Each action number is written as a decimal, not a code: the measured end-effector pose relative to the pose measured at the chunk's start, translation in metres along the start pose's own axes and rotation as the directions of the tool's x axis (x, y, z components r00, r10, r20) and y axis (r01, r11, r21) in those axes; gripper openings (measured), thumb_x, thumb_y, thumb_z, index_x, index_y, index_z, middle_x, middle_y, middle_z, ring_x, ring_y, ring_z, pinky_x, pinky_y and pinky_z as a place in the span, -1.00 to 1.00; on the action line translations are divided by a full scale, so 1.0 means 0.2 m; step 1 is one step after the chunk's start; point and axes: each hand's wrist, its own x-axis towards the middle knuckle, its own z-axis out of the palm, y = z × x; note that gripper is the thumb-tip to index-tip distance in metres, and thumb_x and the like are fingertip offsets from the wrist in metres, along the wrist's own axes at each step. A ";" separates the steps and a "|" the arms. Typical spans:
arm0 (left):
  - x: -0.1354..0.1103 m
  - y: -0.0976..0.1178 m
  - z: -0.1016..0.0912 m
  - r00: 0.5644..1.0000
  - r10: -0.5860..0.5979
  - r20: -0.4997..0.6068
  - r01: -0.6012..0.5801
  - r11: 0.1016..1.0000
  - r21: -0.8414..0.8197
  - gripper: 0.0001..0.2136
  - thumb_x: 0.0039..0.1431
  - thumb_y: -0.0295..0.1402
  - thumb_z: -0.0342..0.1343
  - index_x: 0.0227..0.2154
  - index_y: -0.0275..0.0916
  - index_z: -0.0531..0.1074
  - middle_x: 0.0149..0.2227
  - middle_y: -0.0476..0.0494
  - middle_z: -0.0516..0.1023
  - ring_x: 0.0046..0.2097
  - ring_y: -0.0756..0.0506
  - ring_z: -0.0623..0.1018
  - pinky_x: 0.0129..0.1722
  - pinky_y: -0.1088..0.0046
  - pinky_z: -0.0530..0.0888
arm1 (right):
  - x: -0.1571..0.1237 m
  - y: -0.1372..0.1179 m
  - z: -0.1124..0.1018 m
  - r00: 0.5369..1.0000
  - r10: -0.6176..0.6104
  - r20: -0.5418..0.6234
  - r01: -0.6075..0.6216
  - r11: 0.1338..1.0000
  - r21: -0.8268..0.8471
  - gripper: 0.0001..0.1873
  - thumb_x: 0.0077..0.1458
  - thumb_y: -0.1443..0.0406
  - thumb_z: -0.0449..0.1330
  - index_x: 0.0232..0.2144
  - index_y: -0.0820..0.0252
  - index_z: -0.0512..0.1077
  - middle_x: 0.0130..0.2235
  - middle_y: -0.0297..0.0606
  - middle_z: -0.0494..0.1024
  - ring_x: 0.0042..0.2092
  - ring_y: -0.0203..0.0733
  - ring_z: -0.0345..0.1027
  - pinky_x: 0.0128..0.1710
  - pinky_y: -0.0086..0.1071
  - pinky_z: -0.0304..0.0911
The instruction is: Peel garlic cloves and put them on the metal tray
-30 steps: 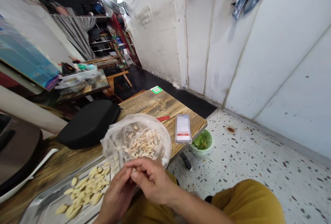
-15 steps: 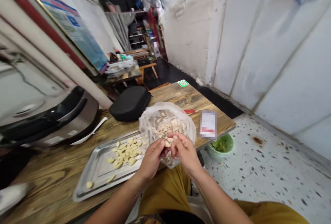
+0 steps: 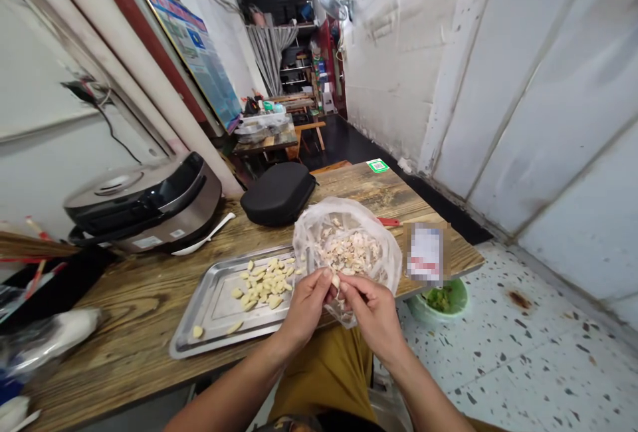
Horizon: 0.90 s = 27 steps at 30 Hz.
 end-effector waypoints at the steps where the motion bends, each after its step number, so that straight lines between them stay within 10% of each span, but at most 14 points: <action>1: 0.00 0.01 0.00 1.000 0.006 0.002 -0.006 1.000 0.014 -0.58 0.23 -0.11 -0.21 -0.61 -0.26 0.26 -0.61 0.02 0.25 -0.52 0.02 0.28 -0.47 0.52 0.22 | 0.00 0.00 0.00 1.000 0.001 0.001 -0.001 1.000 0.002 -0.77 0.05 0.19 0.17 -0.27 0.15 0.52 -0.44 -0.27 0.49 -0.47 -0.30 0.30 -0.49 -0.44 0.29; 27: -0.01 -0.01 0.04 0.987 -0.076 0.143 0.082 0.996 -0.037 -0.57 0.20 -0.05 -0.16 -0.57 -0.28 0.29 -0.65 0.04 0.24 -0.57 0.04 0.24 -0.56 0.55 0.19 | -0.06 0.05 -0.01 0.996 -0.052 -0.077 0.042 0.991 -0.131 -0.72 0.06 0.22 0.17 -0.16 0.16 0.44 -0.43 -0.33 0.42 -0.42 -0.29 0.28 -0.35 -0.40 0.26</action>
